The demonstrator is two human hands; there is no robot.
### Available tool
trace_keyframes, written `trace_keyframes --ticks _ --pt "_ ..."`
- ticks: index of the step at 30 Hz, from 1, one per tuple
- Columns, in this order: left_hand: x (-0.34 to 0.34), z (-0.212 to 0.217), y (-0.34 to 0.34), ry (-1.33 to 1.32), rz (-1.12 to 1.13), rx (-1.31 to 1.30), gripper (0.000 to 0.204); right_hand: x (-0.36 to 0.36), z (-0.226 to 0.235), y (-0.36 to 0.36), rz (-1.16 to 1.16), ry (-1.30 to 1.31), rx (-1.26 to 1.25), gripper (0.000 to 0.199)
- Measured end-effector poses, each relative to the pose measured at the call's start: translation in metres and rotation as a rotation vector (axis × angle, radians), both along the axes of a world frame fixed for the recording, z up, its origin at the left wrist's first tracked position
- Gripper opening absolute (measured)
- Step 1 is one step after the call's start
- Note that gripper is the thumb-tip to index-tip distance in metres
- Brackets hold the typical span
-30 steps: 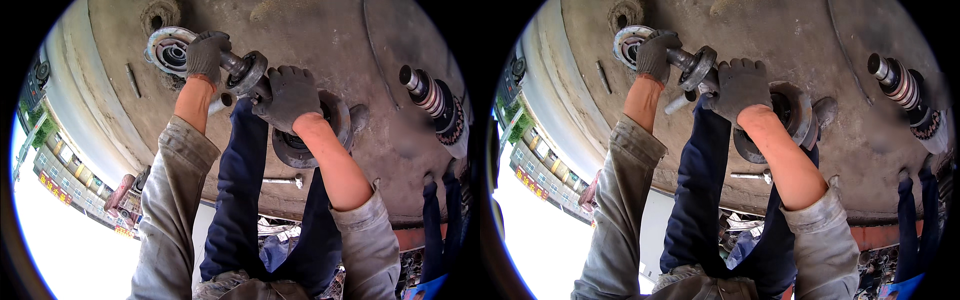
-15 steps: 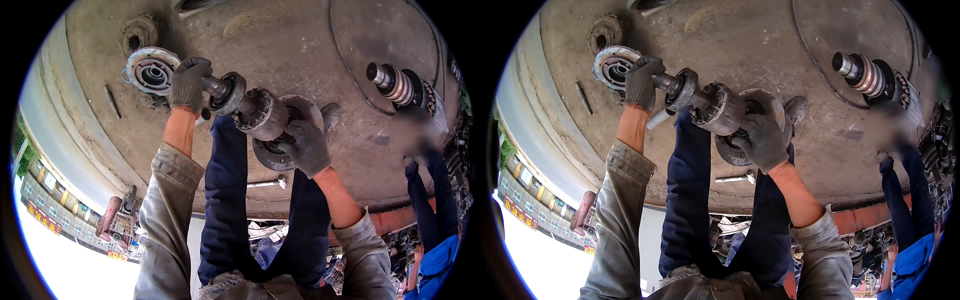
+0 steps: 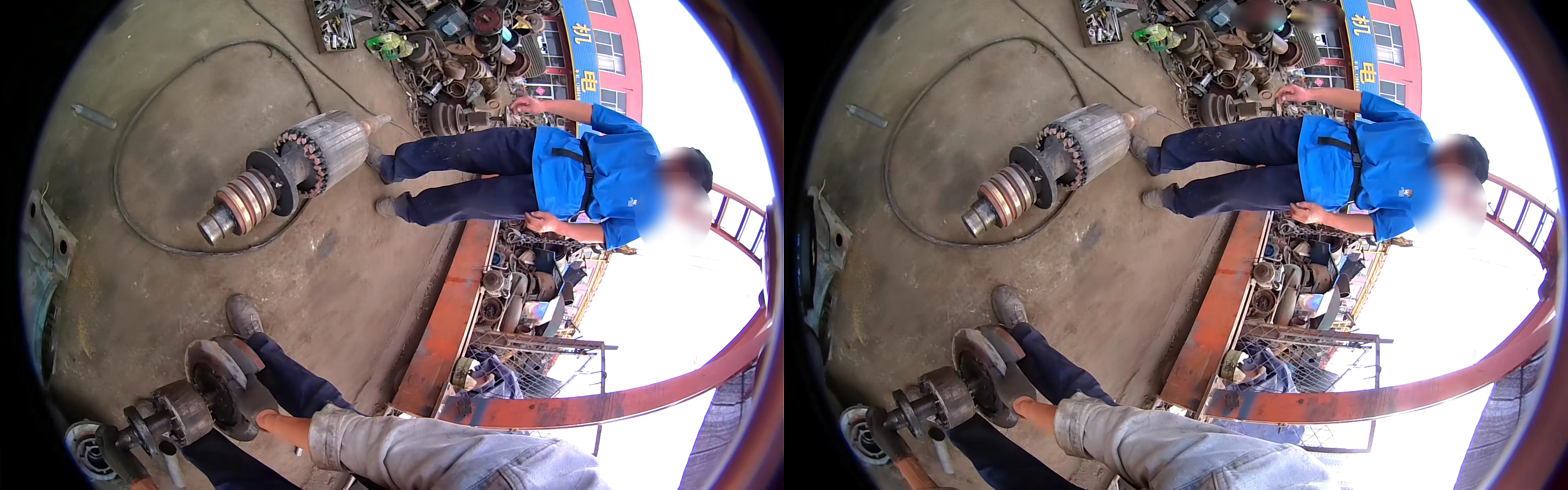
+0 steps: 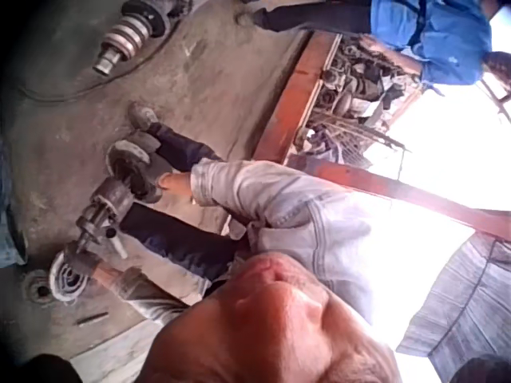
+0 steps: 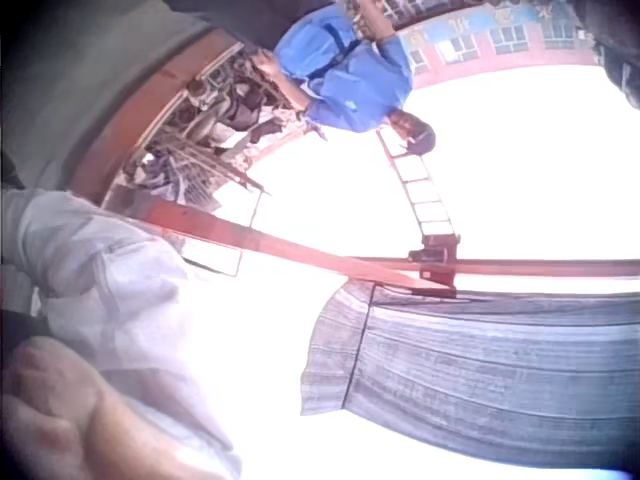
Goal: The person assembles a mechanical axle assembly by hand, inserting bearings and using a hammer to seat components. They manipulate the axle, bearings, and a metal tube, occasionally using a hammer to drive parts into place.
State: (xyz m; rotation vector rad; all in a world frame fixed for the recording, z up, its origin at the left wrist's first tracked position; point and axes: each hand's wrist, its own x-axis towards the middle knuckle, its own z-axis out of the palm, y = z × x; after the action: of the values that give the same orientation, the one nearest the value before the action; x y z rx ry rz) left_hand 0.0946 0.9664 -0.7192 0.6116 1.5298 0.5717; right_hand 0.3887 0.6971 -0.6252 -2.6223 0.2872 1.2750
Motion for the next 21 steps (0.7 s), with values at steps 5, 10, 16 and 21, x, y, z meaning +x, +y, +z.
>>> trace_keyframes --ticks 5,10,16,21 --pt "-0.026 0.056 0.018 0.06 0.043 0.062 0.006 0.01 -0.03 0.036 0.282 0.067 0.034 0.065" --pt "0.004 0.066 0.025 -0.01 0.024 0.07 0.012 0.004 -0.041 0.035 0.323 0.007 -0.031 0.068" --pt "0.004 0.065 0.021 -0.019 0.102 0.027 0.014 -0.021 -0.014 0.016 0.236 -0.004 -0.035 0.069" --pt "0.003 0.077 0.025 -0.007 0.1 0.03 0.015 -0.05 -0.015 -0.008 0.032 0.012 0.207 0.059"
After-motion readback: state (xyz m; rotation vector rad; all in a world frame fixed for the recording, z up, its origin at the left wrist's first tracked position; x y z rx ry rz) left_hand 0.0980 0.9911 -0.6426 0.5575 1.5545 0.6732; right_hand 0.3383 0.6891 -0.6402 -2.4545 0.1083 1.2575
